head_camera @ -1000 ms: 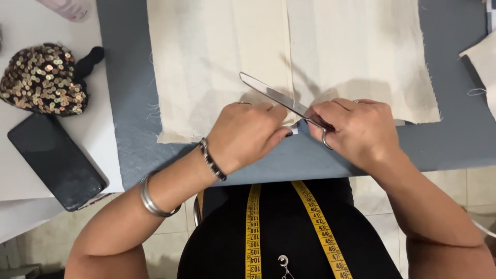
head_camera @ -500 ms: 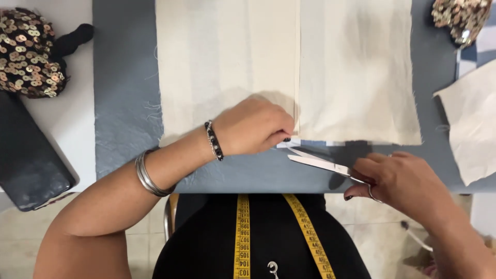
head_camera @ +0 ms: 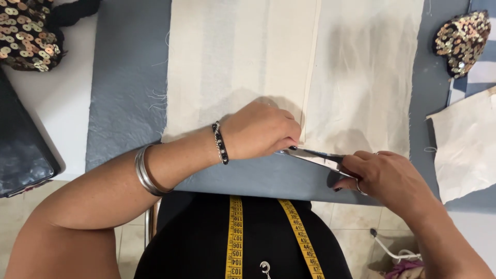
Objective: Cutting a piece of fabric with scissors on a work surface
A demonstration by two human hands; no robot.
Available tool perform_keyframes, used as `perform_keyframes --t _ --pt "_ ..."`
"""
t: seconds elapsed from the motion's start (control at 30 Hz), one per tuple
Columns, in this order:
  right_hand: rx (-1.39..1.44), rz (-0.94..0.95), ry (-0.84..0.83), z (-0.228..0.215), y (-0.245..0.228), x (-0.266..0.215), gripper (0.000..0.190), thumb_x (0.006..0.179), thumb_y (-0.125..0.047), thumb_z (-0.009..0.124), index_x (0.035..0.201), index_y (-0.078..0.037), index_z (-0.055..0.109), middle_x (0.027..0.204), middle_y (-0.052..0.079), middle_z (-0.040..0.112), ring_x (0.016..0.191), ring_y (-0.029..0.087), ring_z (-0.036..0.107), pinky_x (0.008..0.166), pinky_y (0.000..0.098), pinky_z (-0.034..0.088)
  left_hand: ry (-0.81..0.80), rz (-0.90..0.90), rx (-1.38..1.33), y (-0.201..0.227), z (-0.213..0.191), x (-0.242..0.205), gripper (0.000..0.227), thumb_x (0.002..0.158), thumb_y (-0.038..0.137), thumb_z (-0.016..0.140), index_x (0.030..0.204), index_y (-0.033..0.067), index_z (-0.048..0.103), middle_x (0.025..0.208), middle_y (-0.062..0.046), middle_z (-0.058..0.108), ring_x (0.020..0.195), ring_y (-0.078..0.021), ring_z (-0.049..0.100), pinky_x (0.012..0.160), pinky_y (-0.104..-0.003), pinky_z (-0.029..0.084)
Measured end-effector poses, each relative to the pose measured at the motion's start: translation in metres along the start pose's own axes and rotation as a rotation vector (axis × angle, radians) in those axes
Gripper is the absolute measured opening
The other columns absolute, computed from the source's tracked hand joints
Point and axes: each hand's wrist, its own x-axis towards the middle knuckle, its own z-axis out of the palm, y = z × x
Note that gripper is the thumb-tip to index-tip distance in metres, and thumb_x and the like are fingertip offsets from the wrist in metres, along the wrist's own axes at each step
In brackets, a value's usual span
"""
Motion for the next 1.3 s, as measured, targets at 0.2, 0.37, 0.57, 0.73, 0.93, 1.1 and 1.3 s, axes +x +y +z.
perform_keyframes --t 0.2,0.37,0.57,0.73,0.93,1.1,1.3 --pt "-0.124 -0.176 0.236 0.009 0.012 -0.001 0.039 0.089 -0.06 0.065 0.091 -0.022 0.061 0.067 -0.004 0.058 0.054 0.027 0.058 0.058 0.0385 0.052 -0.019 -0.044 0.004 -0.001 0.004 0.0 0.022 0.103 0.031 0.061 0.085 0.0219 0.068 0.08 0.003 0.065 0.068 -0.0215 0.063 0.062 -0.041 0.047" --pt "0.021 -0.076 0.034 -0.003 0.009 0.002 0.047 0.078 -0.067 0.072 0.095 -0.025 0.061 0.075 -0.006 0.064 0.061 0.027 0.063 0.072 0.0383 0.053 -0.022 -0.046 0.006 0.0 0.005 0.0 0.021 0.103 0.032 0.061 0.087 0.0225 0.07 0.084 0.004 0.068 0.071 -0.0197 0.065 0.067 -0.041 0.048" --pt "-0.001 -0.16 0.119 -0.006 0.002 0.009 0.039 0.086 -0.059 0.069 0.089 -0.022 0.059 0.071 -0.004 0.062 0.055 0.031 0.059 0.062 0.04 0.051 0.011 -0.043 0.009 0.001 0.005 0.0 0.019 0.102 0.033 0.063 0.087 0.0231 0.069 0.085 0.005 0.07 0.071 -0.0197 0.065 0.061 -0.041 0.049" --pt "-0.02 -0.184 0.16 -0.007 0.001 0.009 0.036 0.09 -0.056 0.066 0.09 -0.021 0.059 0.072 -0.004 0.062 0.058 0.028 0.061 0.062 0.0406 0.051 -0.007 -0.043 0.02 0.005 -0.012 -0.001 0.02 0.103 0.035 0.061 0.09 0.022 0.068 0.087 0.003 0.068 0.07 -0.0215 0.064 0.06 -0.042 0.046" --pt "0.145 -0.06 -0.101 -0.014 0.005 0.014 0.039 0.079 -0.057 0.081 0.087 -0.025 0.06 0.074 -0.007 0.064 0.063 0.021 0.061 0.053 0.0411 0.044 -0.196 -0.189 -0.061 0.01 -0.035 -0.012 0.03 0.084 0.037 0.089 0.085 0.0166 0.066 0.077 0.0 0.071 0.068 -0.026 0.066 0.071 -0.043 0.051" --pt "0.121 0.01 -0.201 -0.017 0.004 0.015 0.046 0.08 -0.06 0.081 0.079 -0.023 0.055 0.07 -0.007 0.061 0.065 0.016 0.057 0.059 0.0366 0.042 -0.156 -0.208 -0.051 0.008 -0.031 -0.011 0.028 0.088 0.033 0.081 0.066 0.0235 0.066 0.062 0.007 0.068 0.058 -0.0205 0.065 0.067 -0.041 0.05" --pt "0.252 -0.034 -0.286 -0.016 0.012 0.016 0.058 0.071 -0.06 0.094 0.08 -0.02 0.053 0.074 -0.006 0.059 0.068 0.015 0.053 0.063 0.0326 0.043 -0.147 -0.199 0.045 0.013 -0.028 -0.01 0.023 0.089 0.034 0.08 0.074 0.0221 0.069 0.07 0.004 0.072 0.067 -0.0224 0.069 0.088 -0.047 0.052"
